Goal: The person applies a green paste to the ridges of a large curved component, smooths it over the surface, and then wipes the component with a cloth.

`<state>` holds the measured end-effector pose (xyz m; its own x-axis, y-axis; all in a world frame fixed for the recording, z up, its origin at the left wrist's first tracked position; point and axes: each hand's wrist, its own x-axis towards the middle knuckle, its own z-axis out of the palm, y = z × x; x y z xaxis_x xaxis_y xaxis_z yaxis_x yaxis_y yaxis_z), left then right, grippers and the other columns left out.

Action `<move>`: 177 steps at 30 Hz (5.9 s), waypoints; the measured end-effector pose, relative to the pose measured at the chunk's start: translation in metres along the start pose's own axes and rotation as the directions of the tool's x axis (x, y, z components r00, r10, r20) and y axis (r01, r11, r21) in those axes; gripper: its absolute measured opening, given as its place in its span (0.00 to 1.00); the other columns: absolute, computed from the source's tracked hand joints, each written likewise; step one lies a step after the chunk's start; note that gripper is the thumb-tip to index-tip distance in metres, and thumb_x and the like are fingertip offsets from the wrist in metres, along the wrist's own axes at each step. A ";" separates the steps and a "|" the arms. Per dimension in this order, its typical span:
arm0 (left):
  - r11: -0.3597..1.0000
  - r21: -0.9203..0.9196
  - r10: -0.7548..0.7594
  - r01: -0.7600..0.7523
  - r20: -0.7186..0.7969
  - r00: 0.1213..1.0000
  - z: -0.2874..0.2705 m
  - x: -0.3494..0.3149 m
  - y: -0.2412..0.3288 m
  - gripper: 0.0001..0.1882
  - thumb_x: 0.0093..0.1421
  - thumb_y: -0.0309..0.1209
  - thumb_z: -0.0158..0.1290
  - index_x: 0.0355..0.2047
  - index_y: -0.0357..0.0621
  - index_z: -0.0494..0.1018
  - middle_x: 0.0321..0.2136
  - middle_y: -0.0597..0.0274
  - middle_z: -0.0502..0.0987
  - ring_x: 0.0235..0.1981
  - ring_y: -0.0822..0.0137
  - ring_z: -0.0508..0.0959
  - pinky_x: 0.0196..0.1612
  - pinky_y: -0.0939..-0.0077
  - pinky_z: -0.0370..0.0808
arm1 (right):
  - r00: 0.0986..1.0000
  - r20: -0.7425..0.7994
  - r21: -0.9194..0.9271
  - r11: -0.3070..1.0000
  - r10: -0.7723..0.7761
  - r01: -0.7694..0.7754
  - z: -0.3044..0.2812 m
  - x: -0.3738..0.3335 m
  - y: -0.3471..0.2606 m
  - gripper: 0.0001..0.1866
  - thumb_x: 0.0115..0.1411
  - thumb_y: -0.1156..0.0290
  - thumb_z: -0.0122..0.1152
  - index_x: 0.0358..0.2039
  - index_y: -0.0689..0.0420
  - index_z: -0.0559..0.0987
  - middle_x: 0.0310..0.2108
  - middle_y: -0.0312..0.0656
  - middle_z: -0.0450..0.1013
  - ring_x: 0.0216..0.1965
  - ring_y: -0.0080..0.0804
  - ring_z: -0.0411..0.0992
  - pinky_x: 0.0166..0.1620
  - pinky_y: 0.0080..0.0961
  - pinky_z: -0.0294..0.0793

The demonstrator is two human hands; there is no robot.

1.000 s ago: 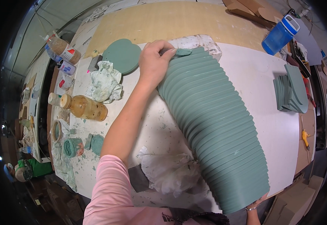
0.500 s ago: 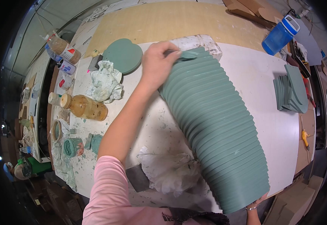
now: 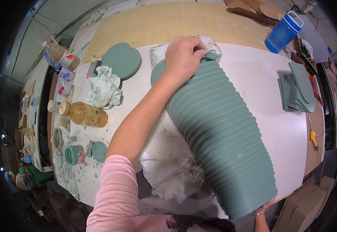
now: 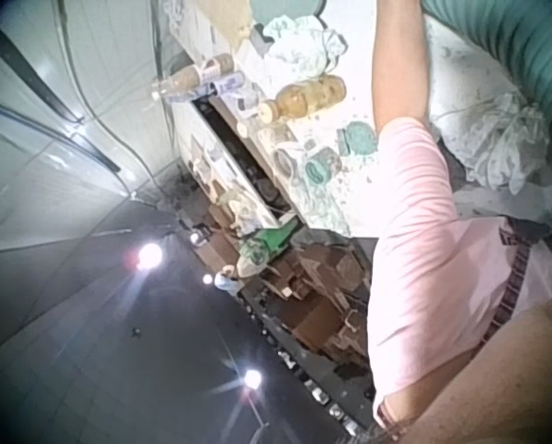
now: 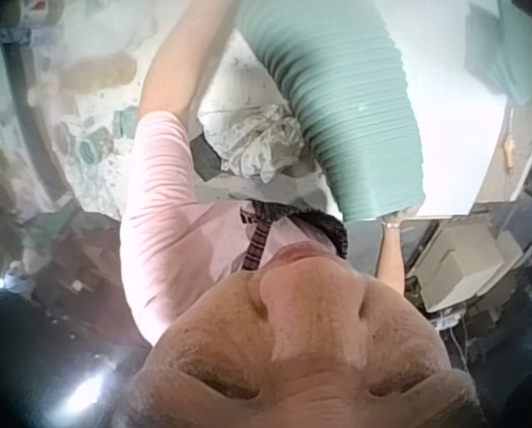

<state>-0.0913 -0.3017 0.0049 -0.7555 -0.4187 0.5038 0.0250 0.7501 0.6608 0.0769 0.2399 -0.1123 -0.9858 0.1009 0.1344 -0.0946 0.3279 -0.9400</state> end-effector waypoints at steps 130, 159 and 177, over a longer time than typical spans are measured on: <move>0.801 -0.512 -0.435 0.310 -0.142 0.889 -0.092 -0.104 -0.077 0.03 0.56 0.22 0.57 0.32 0.37 0.76 0.23 0.73 0.72 0.26 0.82 0.66 0.31 0.87 0.63 | 0.975 0.187 -0.137 0.980 -0.118 0.145 -0.052 0.002 0.046 0.29 0.61 0.53 0.49 0.54 0.64 0.66 0.48 0.42 0.69 0.46 0.33 0.69 0.49 0.31 0.69; 0.746 -0.610 -0.426 0.266 -0.130 0.896 -0.074 -0.095 -0.094 0.04 0.57 0.22 0.57 0.34 0.38 0.76 0.26 0.73 0.73 0.27 0.82 0.66 0.32 0.87 0.63 | 0.977 0.194 -0.109 0.987 -0.092 0.114 -0.056 0.000 0.047 0.32 0.60 0.48 0.48 0.54 0.63 0.66 0.49 0.43 0.68 0.49 0.34 0.67 0.52 0.34 0.66; 0.716 -0.591 -0.492 0.373 -0.047 0.869 -0.084 -0.125 -0.079 0.02 0.57 0.22 0.56 0.31 0.38 0.76 0.23 0.74 0.73 0.24 0.83 0.65 0.28 0.89 0.62 | 0.967 0.144 -0.213 0.948 -0.209 0.236 -0.040 0.004 0.034 0.22 0.62 0.58 0.43 0.45 0.66 0.71 0.41 0.44 0.72 0.41 0.35 0.71 0.43 0.31 0.71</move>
<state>0.0562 -0.3515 -0.0635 -0.6382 -0.7571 0.1396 0.1231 0.0787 0.9893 0.0754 0.2889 -0.1317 -0.9538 -0.1063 0.2810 -0.2930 0.5346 -0.7927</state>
